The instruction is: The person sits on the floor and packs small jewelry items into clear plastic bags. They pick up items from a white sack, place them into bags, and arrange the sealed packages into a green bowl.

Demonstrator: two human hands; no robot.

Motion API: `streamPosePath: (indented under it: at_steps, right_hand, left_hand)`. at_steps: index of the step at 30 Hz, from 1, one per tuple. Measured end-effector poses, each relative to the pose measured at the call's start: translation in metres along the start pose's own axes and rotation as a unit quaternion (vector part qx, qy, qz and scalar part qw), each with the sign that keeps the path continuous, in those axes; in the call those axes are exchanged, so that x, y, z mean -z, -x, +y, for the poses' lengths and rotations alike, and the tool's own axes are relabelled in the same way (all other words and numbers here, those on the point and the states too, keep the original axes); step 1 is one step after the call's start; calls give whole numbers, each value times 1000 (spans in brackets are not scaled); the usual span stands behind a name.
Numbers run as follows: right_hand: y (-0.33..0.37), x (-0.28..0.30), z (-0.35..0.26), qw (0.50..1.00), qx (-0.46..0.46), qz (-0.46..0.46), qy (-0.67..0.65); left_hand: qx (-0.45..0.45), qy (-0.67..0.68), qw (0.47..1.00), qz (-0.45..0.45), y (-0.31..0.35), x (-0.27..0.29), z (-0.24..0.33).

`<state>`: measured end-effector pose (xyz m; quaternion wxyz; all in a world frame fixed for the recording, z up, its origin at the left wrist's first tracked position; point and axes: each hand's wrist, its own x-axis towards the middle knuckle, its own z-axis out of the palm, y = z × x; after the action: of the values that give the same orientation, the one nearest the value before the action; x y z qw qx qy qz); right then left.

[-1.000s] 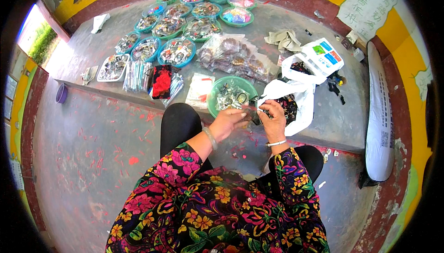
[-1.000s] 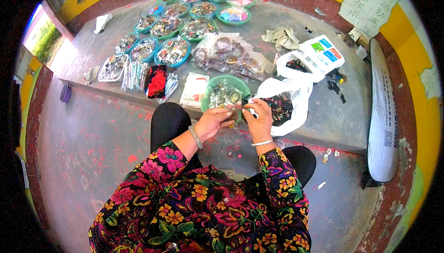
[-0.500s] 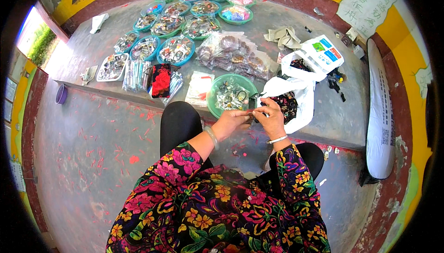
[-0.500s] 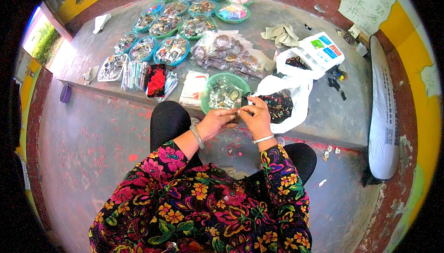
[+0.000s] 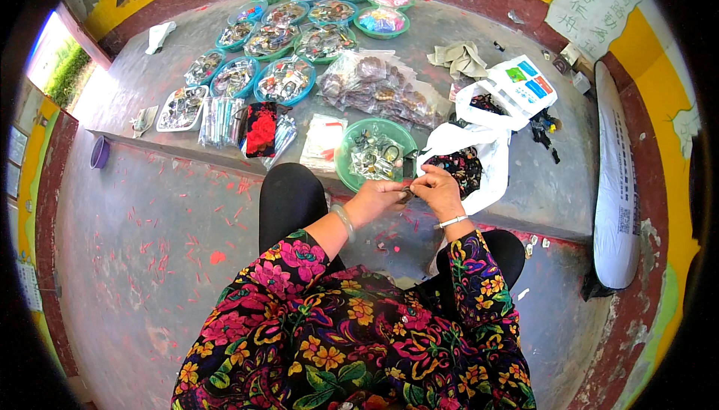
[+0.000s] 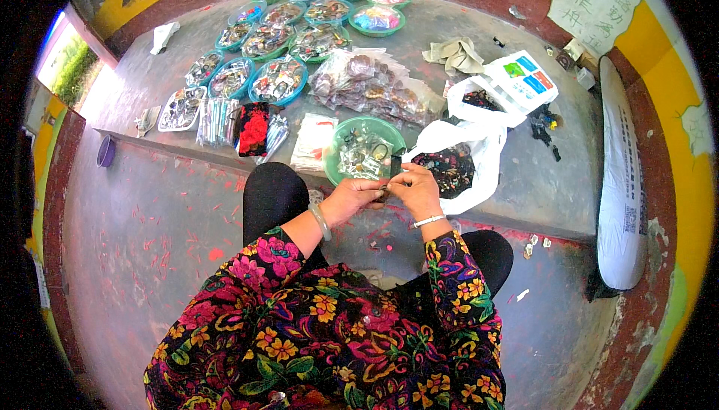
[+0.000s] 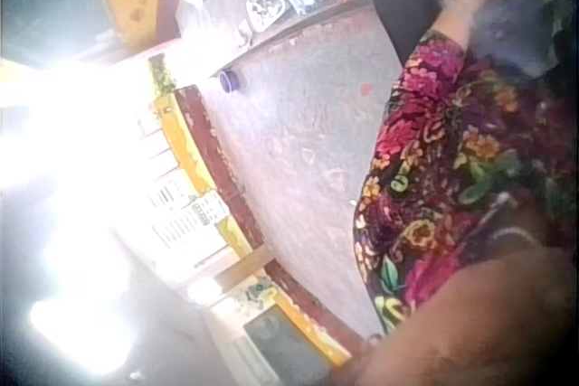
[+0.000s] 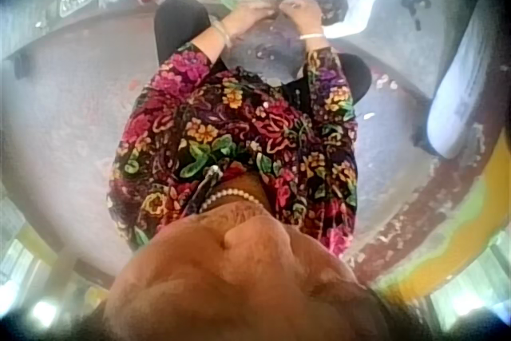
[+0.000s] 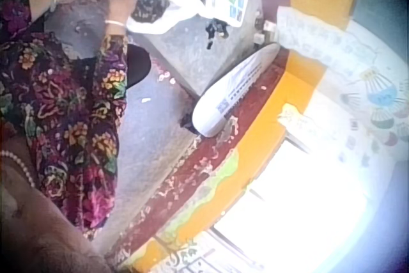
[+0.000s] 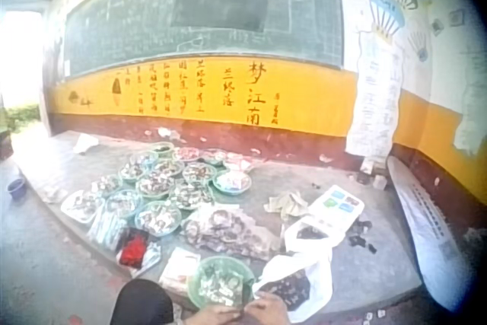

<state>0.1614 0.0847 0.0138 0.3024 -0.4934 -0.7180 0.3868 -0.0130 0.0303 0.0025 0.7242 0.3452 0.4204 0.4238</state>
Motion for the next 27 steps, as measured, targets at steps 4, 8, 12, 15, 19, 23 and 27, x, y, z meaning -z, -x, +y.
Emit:
streamPosePath:
  at_steps: [4,8,12,15,19,23,27]
  right_hand:
    - [4,5,-16,997,32,-18,72]
    - [3,5,-11,992,69,-64,84]
    - [4,2,-10,990,74,-80,86]
    - [3,3,-10,989,69,-104,76]
    - [1,7,-8,983,69,-161,63]
    - [0,2,2,963,59,-256,51]
    - [3,-2,0,971,71,-219,59]
  left_hand:
    - [0,-17,1000,-5,0,1,0]
    - [-3,-50,999,-3,1,-2,-1]
    - [-2,-54,999,2,-1,2,-4]
    - [0,-44,999,7,1,1,-1]
    - [-9,-49,999,9,1,0,-3]
    - [-10,-68,998,1,1,-1,-2]
    - [0,-39,999,26,-3,1,-8]
